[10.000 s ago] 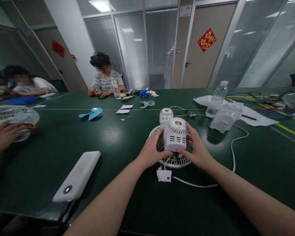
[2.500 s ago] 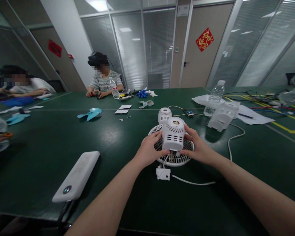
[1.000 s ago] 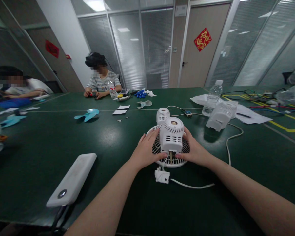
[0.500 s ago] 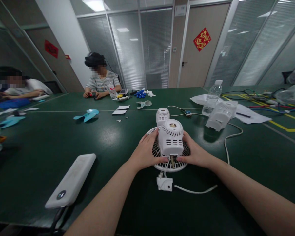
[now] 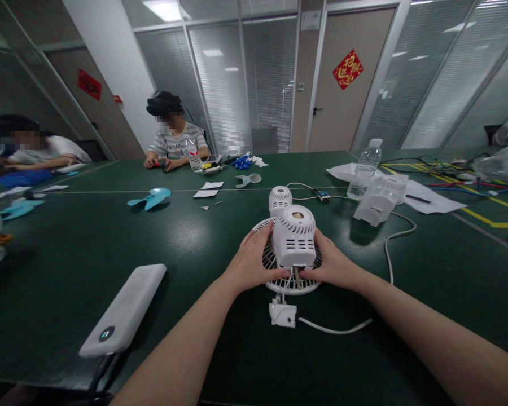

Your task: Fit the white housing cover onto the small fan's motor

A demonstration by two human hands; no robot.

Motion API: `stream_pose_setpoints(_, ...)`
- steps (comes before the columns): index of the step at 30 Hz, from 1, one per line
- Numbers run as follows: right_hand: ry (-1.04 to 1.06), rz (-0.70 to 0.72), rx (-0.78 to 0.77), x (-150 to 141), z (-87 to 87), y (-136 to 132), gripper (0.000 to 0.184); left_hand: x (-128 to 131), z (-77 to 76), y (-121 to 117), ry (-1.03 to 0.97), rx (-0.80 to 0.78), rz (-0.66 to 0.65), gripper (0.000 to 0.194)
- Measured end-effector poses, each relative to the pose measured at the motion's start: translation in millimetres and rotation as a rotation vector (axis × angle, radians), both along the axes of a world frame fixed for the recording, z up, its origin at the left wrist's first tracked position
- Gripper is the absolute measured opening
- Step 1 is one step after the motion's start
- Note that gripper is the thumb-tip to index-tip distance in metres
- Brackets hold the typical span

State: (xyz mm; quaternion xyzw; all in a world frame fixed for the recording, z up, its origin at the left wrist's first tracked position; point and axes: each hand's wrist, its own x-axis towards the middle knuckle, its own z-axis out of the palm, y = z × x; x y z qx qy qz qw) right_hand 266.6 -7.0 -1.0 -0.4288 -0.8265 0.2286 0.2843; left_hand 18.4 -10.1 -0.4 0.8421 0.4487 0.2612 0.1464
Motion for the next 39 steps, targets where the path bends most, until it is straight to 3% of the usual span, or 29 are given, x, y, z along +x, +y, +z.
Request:
stream_pose_setpoints(11,-0.115,-0.064,-0.01,0,5.7,-4,0.091,-1,1.7,1,-0.009,0.0,-0.021,0.105)
stream_pose_setpoints(24,-0.092,-0.06,-0.03,0,7.9,-4,0.09,-2,4.2,1,-0.049,-0.046,-0.015,0.101)
stream_pose_setpoints(39,-0.1,-0.068,-0.007,-1,2.1,-5,0.095,-5,-6.3,5,-0.043,-0.004,-0.028,0.102)
